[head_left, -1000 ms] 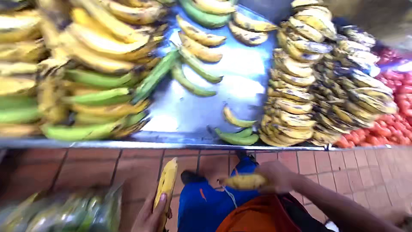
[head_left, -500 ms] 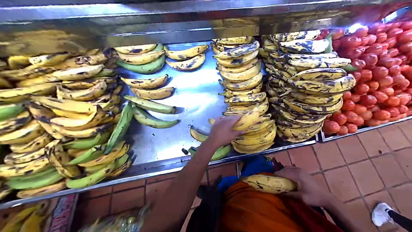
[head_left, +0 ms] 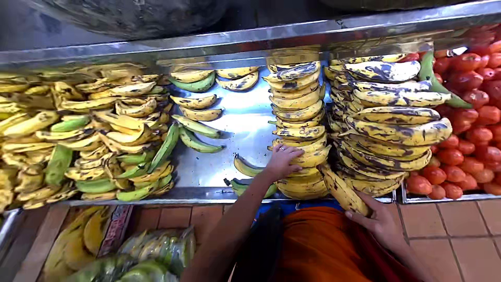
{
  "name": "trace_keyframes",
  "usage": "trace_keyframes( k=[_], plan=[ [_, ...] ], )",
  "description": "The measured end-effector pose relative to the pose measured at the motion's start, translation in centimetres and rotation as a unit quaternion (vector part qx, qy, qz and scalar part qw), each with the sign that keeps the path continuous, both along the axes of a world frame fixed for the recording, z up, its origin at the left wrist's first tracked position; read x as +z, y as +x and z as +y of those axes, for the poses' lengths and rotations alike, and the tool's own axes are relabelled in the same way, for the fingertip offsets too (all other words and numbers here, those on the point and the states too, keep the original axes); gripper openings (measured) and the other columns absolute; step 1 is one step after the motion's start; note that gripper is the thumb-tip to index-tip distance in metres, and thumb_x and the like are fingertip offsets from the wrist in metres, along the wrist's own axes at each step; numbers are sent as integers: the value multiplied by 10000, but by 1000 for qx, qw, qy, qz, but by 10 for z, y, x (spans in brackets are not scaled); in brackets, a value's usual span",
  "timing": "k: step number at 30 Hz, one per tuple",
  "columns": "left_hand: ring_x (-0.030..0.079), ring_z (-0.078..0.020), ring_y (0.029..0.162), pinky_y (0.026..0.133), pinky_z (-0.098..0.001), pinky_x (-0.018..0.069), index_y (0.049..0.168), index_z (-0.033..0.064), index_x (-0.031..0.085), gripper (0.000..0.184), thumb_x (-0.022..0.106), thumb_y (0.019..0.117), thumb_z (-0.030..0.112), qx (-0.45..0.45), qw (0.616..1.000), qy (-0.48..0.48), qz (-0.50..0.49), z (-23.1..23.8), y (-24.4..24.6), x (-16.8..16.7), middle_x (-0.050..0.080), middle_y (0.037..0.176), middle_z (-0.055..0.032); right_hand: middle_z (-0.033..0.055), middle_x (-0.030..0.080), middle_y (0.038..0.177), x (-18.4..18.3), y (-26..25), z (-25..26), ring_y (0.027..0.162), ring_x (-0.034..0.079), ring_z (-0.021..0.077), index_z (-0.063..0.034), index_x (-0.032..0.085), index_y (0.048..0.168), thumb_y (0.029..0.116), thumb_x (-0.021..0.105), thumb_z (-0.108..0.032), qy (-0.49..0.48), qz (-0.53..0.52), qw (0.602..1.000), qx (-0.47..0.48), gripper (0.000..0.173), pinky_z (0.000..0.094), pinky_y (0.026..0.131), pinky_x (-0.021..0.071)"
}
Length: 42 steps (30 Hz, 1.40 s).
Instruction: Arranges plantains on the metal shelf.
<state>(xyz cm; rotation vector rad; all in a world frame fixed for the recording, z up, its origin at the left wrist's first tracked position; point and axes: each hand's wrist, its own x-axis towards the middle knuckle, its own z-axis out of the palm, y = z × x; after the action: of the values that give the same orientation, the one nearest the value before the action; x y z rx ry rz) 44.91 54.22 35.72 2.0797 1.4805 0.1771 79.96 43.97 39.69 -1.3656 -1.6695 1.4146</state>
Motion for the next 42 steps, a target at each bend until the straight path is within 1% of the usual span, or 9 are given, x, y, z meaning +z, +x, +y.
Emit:
trace_keyframes(
  k=[5,9,12,16,20,24,33,39,42],
  plan=[
    [611,-213,1263,1183,-586,317,1296,199,706,381,764,928,278,56,995,87,-17,-15,6,-7,699,1293,-11,14,710,1152,15,-46,79,1060,678,136,-153,668,1314,883,747,-497,97,-96,990,38,557,424,917,588],
    [573,-149,1311,1191,-558,330,1229,214,735,314,762,926,295,103,978,167,-71,-28,4,-20,690,1308,58,98,704,1177,27,-116,139,1120,662,282,-114,669,1311,896,784,-394,179,-229,949,118,513,547,946,550],
    [572,-136,1299,1145,-540,382,1145,225,766,185,685,985,269,231,945,206,-110,-55,0,-18,703,1268,81,153,708,1140,12,-163,160,1112,653,361,-64,689,1249,858,829,-270,263,-288,904,176,463,593,955,511],
    [639,-180,1178,1031,-474,523,1163,126,732,190,619,1019,175,442,862,136,-207,-101,-18,-15,703,1202,-25,113,719,1136,-24,-187,172,1106,648,343,-125,728,1219,774,892,-209,325,-321,862,221,481,606,1036,439],
    [680,-169,1100,980,-413,571,1177,78,711,206,597,1028,163,523,799,46,-294,-155,-42,-43,720,1162,-49,73,690,1259,-47,-174,174,1231,592,332,-193,673,1335,865,824,-291,307,-355,855,219,503,624,1113,376],
    [703,-173,1010,920,-382,589,1169,30,705,211,613,1013,139,563,750,-12,-347,-205,-48,-67,732,1107,-89,128,654,1296,-52,-172,169,1250,574,366,-219,673,1341,880,813,-294,314,-362,860,179,487,644,1087,385],
    [696,-178,1043,956,-397,567,1215,52,688,262,583,1034,210,554,751,-115,-340,-205,-111,-84,721,1151,-88,177,615,1362,-32,-173,177,1270,540,459,-252,697,1321,894,797,-294,250,-410,864,152,440,731,1016,385],
    [686,-209,1090,1015,-453,537,1230,63,683,249,563,1059,198,567,749,-110,-325,-159,-185,-80,714,1182,-102,217,620,1334,-26,-173,171,1238,553,496,-193,704,1305,869,801,-257,245,-429,861,122,451,747,935,428],
    [688,-237,1112,1017,-510,534,1235,102,699,255,546,1059,205,538,787,-109,-281,-113,-214,-86,718,1195,-96,261,602,1348,-5,-187,172,1254,546,503,-122,691,1316,880,786,-361,209,-453,857,128,506,733,983,421]
  ],
)
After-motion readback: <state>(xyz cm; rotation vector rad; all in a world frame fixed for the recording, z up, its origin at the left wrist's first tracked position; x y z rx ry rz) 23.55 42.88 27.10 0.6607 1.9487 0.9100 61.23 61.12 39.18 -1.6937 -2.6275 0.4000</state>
